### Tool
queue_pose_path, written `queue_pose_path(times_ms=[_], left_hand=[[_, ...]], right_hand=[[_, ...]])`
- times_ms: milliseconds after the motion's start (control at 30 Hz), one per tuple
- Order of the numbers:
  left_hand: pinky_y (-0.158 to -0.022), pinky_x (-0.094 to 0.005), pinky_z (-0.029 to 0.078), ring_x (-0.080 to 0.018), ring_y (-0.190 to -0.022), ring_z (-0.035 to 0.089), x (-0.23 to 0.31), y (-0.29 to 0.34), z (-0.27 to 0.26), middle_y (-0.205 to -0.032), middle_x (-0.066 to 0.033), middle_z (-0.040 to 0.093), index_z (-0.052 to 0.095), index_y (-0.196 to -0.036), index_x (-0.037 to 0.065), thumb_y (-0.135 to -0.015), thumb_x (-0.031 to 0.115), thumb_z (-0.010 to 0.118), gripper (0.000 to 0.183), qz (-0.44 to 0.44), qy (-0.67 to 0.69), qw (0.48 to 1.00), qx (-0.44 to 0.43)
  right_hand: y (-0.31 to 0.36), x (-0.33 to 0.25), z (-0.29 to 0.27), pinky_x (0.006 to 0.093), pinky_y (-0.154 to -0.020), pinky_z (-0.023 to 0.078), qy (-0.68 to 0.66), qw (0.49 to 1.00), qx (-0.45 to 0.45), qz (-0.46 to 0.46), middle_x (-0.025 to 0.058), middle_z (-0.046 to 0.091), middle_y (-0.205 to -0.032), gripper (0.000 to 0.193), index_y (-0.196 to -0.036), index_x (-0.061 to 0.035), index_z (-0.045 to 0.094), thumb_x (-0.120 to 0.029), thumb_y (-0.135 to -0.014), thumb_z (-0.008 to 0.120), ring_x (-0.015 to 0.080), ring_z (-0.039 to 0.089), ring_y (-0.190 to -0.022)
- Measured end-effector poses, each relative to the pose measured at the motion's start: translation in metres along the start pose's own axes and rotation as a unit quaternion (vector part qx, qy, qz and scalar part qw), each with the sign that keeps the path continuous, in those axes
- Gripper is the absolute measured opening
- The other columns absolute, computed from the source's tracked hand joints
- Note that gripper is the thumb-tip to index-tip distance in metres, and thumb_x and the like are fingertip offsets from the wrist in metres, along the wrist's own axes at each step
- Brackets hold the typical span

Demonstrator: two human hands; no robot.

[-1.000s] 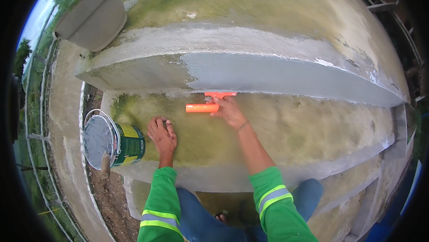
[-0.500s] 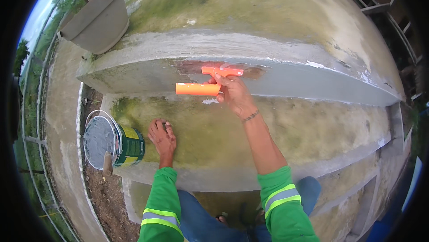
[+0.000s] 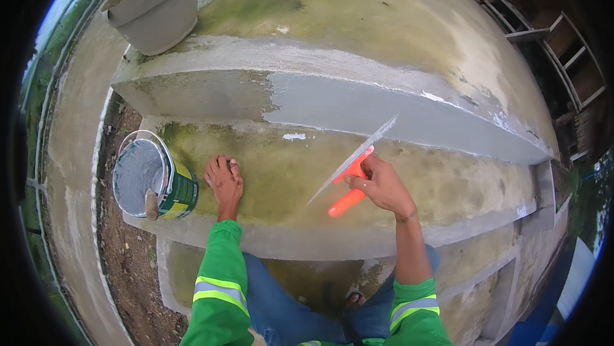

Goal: The person applies a layer of white plaster to a concrete step by hand using a hawk and a trowel. The person scoops the mixture from a bucket onto the hawk and then spreads it across the vertical surface of the step.

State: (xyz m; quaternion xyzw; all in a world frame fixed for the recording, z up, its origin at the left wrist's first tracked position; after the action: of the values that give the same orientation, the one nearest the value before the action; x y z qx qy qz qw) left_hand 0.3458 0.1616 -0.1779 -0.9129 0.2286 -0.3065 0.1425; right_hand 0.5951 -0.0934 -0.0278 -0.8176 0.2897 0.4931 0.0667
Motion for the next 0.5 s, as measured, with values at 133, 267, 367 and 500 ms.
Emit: queue_pose_path(times_ms=[133, 267, 367, 500], left_hand=[[-0.101, -0.0496, 0.031, -0.0340, -0.123, 0.043, -0.010, -0.001, 0.001, -0.123, -0.0137, 0.050, 0.055, -0.110, 0.010, -0.097, 0.025, 0.051, 0.020, -0.012, -0.001, 1.000, -0.019], [-0.100, -0.0503, 0.031, -0.0334, -0.121, 0.044, -0.007, -0.001, -0.001, -0.119, -0.0136, 0.051, 0.055, -0.104, 0.008, -0.095, 0.023, 0.054, 0.017, 0.000, 0.002, 1.000, 0.017], [-0.100, -0.0507, 0.031, -0.0336, -0.122, 0.044, -0.003, -0.002, 0.000, -0.119, -0.0139, 0.051, 0.055, -0.104, 0.008, -0.095, 0.023, 0.054, 0.018, 0.000, 0.014, 1.000, 0.012], [-0.101, -0.0510, 0.031, -0.0342, -0.122, 0.044, -0.005, -0.002, -0.001, -0.118, -0.0142, 0.050, 0.055, -0.103, 0.008, -0.096, 0.023, 0.054, 0.017, -0.004, 0.010, 1.000, 0.010]], right_hand=[[-0.023, -0.015, 0.022, 0.0402, -0.071, 0.050, 0.235, 0.969, 0.000, -0.078, 0.0151, 0.070, -0.090, 0.029, -0.103, -0.0061, 0.069, -0.025, -0.082, 0.071, 0.0327, 0.066, -0.082], [-0.087, 0.030, 0.055, 0.0459, -0.079, 0.050, 0.343, 0.936, -0.046, -0.070, 0.0170, 0.070, -0.096, 0.031, -0.105, -0.0106, 0.072, -0.029, -0.079, 0.074, 0.0373, 0.064, -0.090], [-0.128, 0.033, 0.072, 0.0457, -0.083, 0.050, 0.354, 0.930, -0.063, -0.080, 0.0176, 0.070, -0.098, 0.035, -0.105, -0.0115, 0.074, -0.035, -0.078, 0.076, 0.0363, 0.065, -0.094], [-0.170, 0.037, 0.102, 0.0451, -0.086, 0.051, 0.410, 0.902, -0.084, -0.106, 0.0157, 0.071, -0.098, 0.041, -0.105, -0.0148, 0.075, -0.044, -0.076, 0.079, 0.0335, 0.065, -0.097]])
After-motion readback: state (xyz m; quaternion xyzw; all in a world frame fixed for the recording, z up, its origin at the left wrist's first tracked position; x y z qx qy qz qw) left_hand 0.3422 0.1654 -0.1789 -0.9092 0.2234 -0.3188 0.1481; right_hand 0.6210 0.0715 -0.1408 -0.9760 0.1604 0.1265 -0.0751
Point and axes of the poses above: each hand's wrist, its own y-axis away from the middle knuckle, its own z-axis out of the palm, x = y × z, the point moved 9 cm from there along -y, towards the middle knuckle
